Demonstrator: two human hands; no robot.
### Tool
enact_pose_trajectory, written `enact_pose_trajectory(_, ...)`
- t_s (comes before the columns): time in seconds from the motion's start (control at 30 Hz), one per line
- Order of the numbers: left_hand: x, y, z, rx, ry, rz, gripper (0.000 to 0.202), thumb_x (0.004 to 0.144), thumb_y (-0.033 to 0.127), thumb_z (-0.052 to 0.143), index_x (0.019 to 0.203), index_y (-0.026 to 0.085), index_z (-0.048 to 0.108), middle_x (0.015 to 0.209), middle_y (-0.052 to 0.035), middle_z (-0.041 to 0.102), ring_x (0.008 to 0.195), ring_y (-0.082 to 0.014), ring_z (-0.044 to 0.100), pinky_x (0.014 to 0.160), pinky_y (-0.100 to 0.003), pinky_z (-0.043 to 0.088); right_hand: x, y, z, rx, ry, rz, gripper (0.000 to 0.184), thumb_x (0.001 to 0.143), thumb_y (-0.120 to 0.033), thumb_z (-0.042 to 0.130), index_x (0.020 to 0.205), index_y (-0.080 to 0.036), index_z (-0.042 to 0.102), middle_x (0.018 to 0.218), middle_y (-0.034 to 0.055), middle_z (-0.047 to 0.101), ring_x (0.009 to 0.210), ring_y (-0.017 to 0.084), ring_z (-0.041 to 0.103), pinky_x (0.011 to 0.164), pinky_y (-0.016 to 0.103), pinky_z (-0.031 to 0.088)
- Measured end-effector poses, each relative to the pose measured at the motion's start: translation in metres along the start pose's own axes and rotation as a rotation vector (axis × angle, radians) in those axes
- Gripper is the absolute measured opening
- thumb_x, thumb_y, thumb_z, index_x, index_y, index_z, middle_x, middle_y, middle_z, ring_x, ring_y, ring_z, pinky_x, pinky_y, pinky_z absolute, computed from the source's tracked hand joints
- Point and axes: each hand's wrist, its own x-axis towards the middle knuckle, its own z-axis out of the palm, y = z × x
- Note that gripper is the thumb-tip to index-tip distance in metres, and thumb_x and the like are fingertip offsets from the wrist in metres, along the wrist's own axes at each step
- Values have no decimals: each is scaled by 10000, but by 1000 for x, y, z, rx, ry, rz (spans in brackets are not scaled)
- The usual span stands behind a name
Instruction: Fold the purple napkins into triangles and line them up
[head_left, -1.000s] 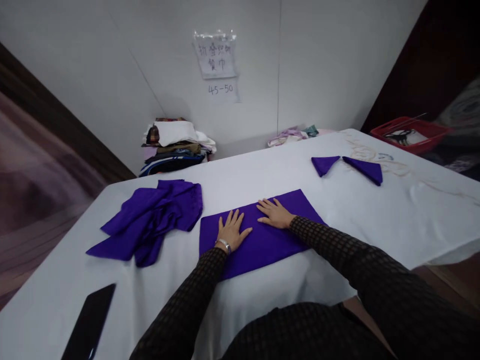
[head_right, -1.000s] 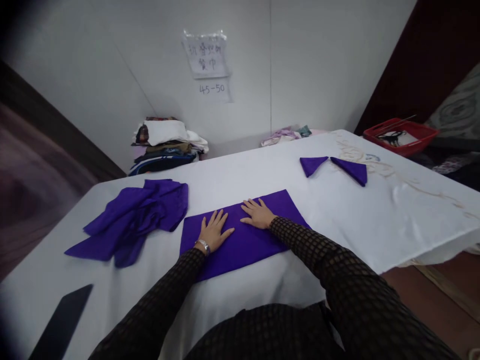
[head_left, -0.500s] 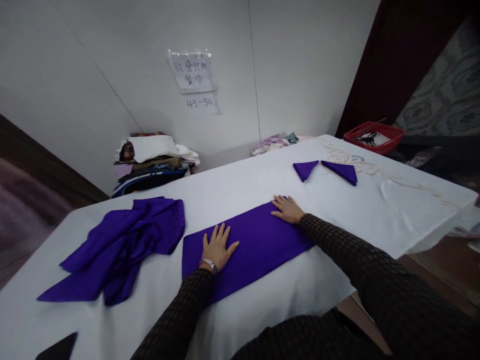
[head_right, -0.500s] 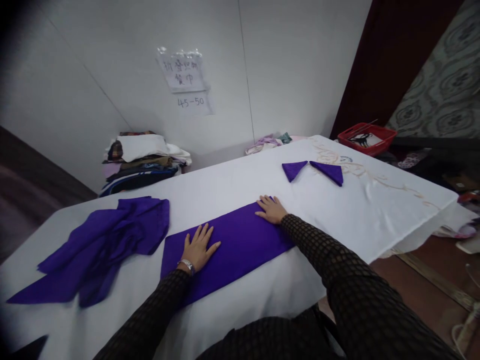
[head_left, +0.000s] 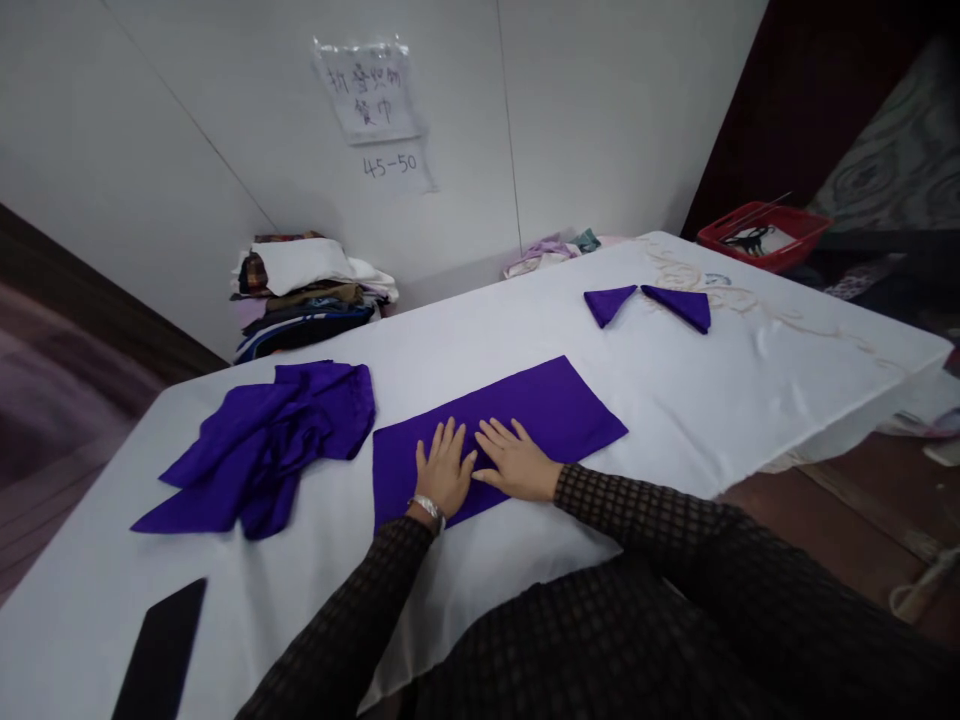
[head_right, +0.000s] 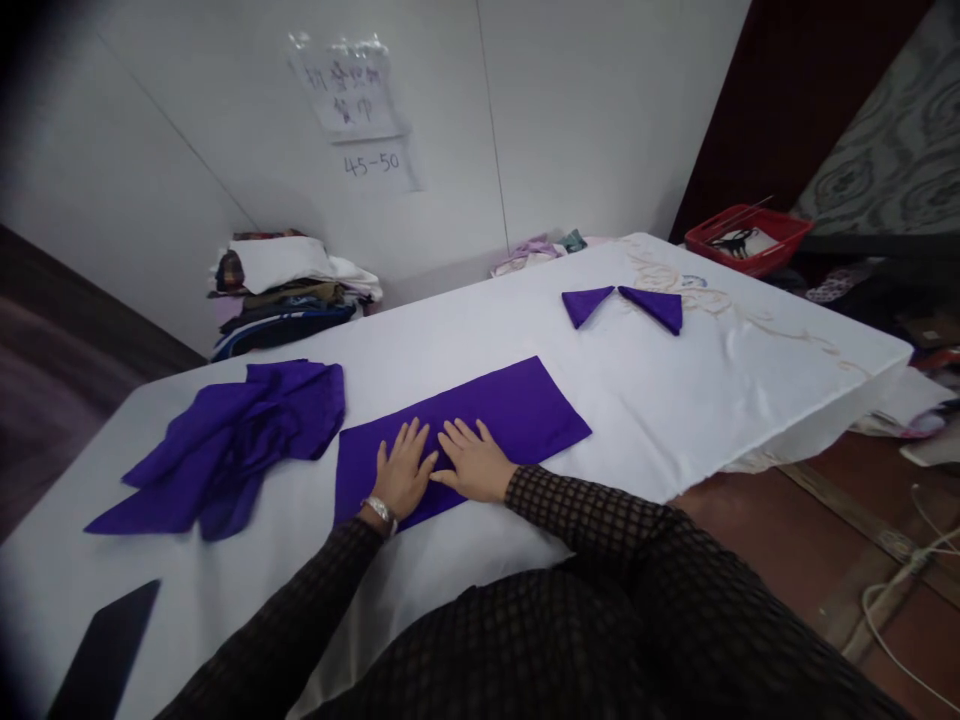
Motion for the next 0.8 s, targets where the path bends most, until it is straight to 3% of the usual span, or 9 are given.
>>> enact_pose_trajectory(0.1,-26,7,13,88,-3,-31,540,919,396,272,1414,188,327,1518,-82,222,1402,-258,166,1104,-568,137,0,-4,11,-24,29,37,649,924,-532,290,1420,-114,314,1492,156,265,1388,281,163,1102,524,116)
enact_pose_trajectory(0.23,-32,5,24,98,-35,-104,598,916,477,229,1428,175,297,1519,-89,214,1401,-271,163,1094,-573,169,-3,11,17,-83,11,57,646,917,-543,299,1421,-140,318,1496,158,257,1386,291,166,1091,544,120)
enact_pose_trajectory(0.37,-27,3,24,73,-40,-99,622,916,505,192,1432,171,284,1525,-80,200,1403,-272,150,1096,-576,152,-29,61,0,-167,17,210,672,909,-592,244,1438,-181,295,1511,142,225,1390,301,144,1083,553,99)
enact_pose_trajectory(0.53,-29,3,28,60,-21,-98,623,916,517,175,1433,185,281,1526,-80,201,1405,-269,143,1097,-572,138,-84,134,-33,-296,44,574,680,918,-582,161,1443,-165,278,1510,161,216,1377,321,174,1060,565,149)
enact_pose_trajectory(0.7,-33,4,24,-13,-28,-119,629,906,530,225,1435,193,266,1529,-72,197,1406,-249,139,1110,-556,107,-105,151,-36,-418,64,550,632,932,-522,141,1428,-165,300,1492,165,261,1361,314,217,1019,574,234)
enact_pose_trajectory(0.8,-30,17,15,-124,-64,-202,660,894,556,245,1448,198,223,1534,-85,174,1403,-256,154,1106,-552,130,-106,153,-31,-450,77,526,634,930,-506,133,1428,-153,300,1475,169,295,1347,317,244,1001,576,268)
